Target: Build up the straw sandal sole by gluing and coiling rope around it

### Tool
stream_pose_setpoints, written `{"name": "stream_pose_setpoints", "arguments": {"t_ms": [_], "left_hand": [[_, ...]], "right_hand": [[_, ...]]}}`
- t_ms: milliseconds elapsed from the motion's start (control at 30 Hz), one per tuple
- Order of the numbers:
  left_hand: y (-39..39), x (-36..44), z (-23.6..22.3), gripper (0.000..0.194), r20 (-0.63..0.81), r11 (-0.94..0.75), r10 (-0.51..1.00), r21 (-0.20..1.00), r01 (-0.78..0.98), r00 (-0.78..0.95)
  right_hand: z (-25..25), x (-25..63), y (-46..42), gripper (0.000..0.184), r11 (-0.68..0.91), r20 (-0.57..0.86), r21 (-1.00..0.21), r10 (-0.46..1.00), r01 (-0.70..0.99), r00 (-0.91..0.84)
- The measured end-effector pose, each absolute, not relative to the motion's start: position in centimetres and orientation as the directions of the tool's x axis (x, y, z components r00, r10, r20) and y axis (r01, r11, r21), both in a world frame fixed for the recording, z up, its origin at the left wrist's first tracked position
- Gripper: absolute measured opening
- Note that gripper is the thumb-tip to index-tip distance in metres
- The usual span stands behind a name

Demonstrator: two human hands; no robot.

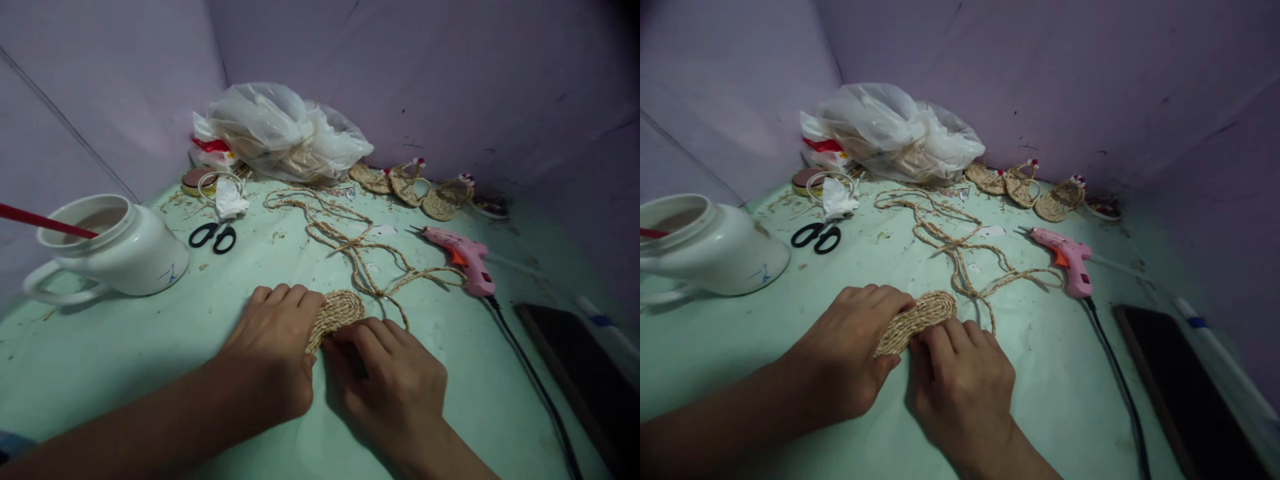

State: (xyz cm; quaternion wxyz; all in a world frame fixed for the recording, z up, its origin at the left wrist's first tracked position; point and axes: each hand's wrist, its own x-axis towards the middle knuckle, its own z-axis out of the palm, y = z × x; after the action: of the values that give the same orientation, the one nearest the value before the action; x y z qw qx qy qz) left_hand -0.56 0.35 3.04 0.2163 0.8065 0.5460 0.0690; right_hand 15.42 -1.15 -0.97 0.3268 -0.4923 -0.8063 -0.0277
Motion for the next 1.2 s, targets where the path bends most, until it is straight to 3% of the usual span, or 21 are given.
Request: {"name": "stream_pose_setpoints", "arguments": {"t_ms": [133, 300, 833, 1200], "left_hand": [[0.5, -0.8, 2.9, 0.037, -0.107, -0.322, 0.912, 0.409, 0.854, 0.395], [0.4, -1.0, 2.9, 0.037, -0.103, -0.326, 0.912, 0.404, 0.855, 0.397], [0.6, -0.4, 3.6, 0.031, -0.142, -0.309, 0.912, 0.38, 0.872, 0.385], [0.7, -0.5, 3.3, 0.036, -0.124, -0.299, 0.92, 0.386, 0.872, 0.371]], "right_hand": [[-0.9, 16.7, -1.1, 0.006, 0.57, 0.547, -0.279, 0.756, 0.773, -0.36], [-1.2, 17.9, -1.1, 0.016, 0.536, 0.495, -0.36, 0.804, 0.763, -0.331], [-2.0, 17.5, -1.0, 0.019, 0.718, 0.592, -0.3, 0.656, 0.628, -0.468], [-1.8, 16.7, -0.4, 0.012, 0.598, 0.527, -0.534, 0.788, 0.598, -0.318]]}}
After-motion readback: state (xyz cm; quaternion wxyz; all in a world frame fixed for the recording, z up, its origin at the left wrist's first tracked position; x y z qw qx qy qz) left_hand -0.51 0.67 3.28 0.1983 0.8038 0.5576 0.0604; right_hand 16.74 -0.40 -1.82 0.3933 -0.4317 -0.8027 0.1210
